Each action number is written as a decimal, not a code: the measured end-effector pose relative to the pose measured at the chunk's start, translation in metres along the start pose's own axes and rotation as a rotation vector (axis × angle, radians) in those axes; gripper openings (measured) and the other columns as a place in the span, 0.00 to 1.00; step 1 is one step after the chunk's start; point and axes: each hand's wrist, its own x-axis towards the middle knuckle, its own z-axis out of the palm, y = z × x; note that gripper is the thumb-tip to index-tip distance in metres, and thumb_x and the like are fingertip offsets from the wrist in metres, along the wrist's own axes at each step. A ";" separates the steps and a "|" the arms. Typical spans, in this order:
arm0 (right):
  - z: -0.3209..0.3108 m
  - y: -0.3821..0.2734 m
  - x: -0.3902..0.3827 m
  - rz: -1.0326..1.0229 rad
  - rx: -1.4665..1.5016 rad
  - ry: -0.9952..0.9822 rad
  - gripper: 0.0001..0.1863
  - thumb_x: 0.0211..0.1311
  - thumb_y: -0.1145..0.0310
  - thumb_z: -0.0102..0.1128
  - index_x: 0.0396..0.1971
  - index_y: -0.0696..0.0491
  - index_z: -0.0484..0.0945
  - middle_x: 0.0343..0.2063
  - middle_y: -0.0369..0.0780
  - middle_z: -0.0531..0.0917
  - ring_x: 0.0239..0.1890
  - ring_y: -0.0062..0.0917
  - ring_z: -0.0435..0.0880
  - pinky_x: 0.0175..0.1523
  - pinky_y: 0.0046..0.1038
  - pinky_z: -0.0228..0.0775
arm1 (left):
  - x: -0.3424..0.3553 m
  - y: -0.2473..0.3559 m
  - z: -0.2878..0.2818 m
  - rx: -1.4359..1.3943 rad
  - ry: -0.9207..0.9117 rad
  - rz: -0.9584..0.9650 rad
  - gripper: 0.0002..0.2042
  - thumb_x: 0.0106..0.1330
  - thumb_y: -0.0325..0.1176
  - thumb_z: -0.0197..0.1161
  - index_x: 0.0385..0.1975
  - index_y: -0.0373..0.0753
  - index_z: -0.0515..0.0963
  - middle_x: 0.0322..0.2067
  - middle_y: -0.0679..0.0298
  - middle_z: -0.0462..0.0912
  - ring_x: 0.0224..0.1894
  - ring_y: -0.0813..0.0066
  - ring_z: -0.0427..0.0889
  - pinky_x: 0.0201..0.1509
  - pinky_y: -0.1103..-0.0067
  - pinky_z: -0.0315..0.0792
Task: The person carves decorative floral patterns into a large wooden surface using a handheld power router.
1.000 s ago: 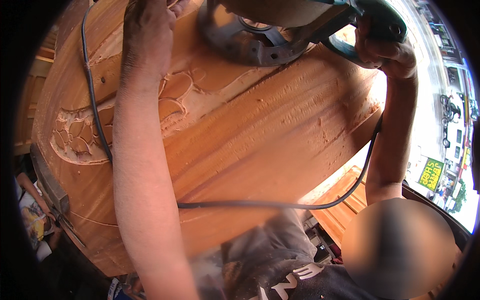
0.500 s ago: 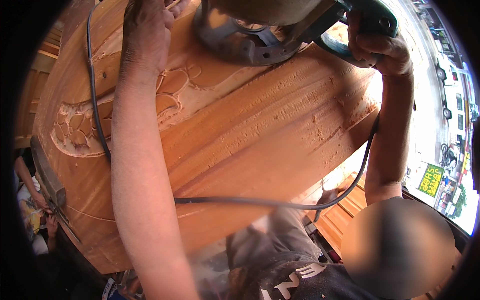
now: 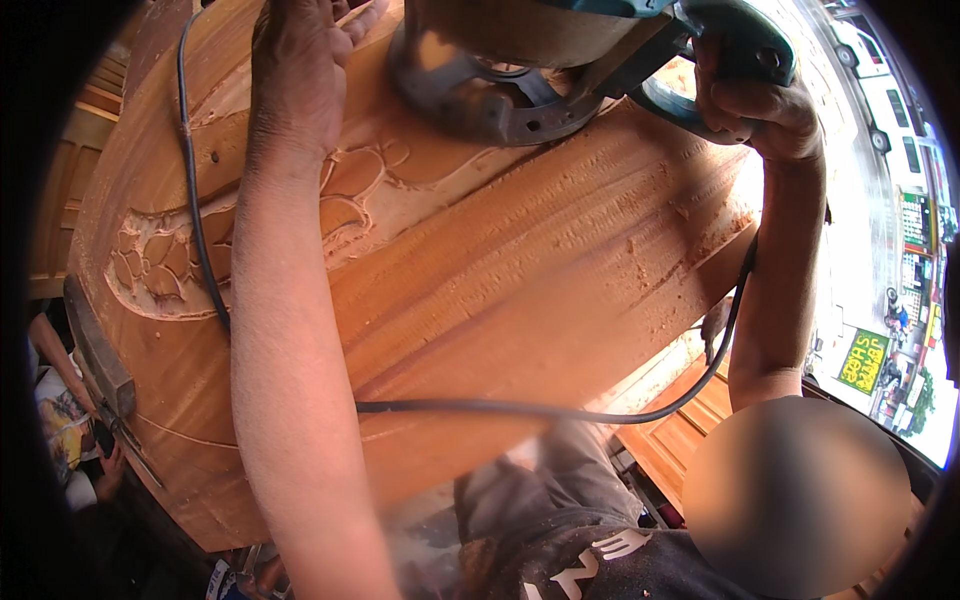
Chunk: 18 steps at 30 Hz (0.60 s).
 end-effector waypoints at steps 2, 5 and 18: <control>0.001 -0.001 -0.003 0.004 -0.004 0.038 0.19 0.49 0.69 0.68 0.41 0.60 0.78 0.15 0.35 0.72 0.14 0.17 0.70 0.21 0.21 0.61 | -0.003 0.000 0.016 0.027 0.065 -0.005 0.43 0.73 0.71 0.48 0.77 0.44 0.56 0.61 0.72 0.71 0.55 0.78 0.71 0.59 0.70 0.65; 0.005 -0.002 0.001 0.003 0.010 0.005 0.18 0.49 0.69 0.68 0.41 0.61 0.78 0.16 0.35 0.73 0.14 0.17 0.69 0.21 0.21 0.61 | -0.007 0.003 0.014 0.133 0.062 0.082 0.43 0.73 0.71 0.49 0.77 0.43 0.56 0.61 0.72 0.71 0.55 0.78 0.71 0.59 0.71 0.65; 0.002 -0.003 -0.003 0.033 -0.021 0.051 0.19 0.47 0.70 0.69 0.40 0.62 0.78 0.15 0.35 0.72 0.14 0.17 0.69 0.21 0.21 0.61 | -0.008 -0.001 -0.013 0.095 0.013 -0.106 0.39 0.80 0.60 0.44 0.80 0.42 0.46 0.72 0.64 0.61 0.56 0.69 0.71 0.70 0.65 0.65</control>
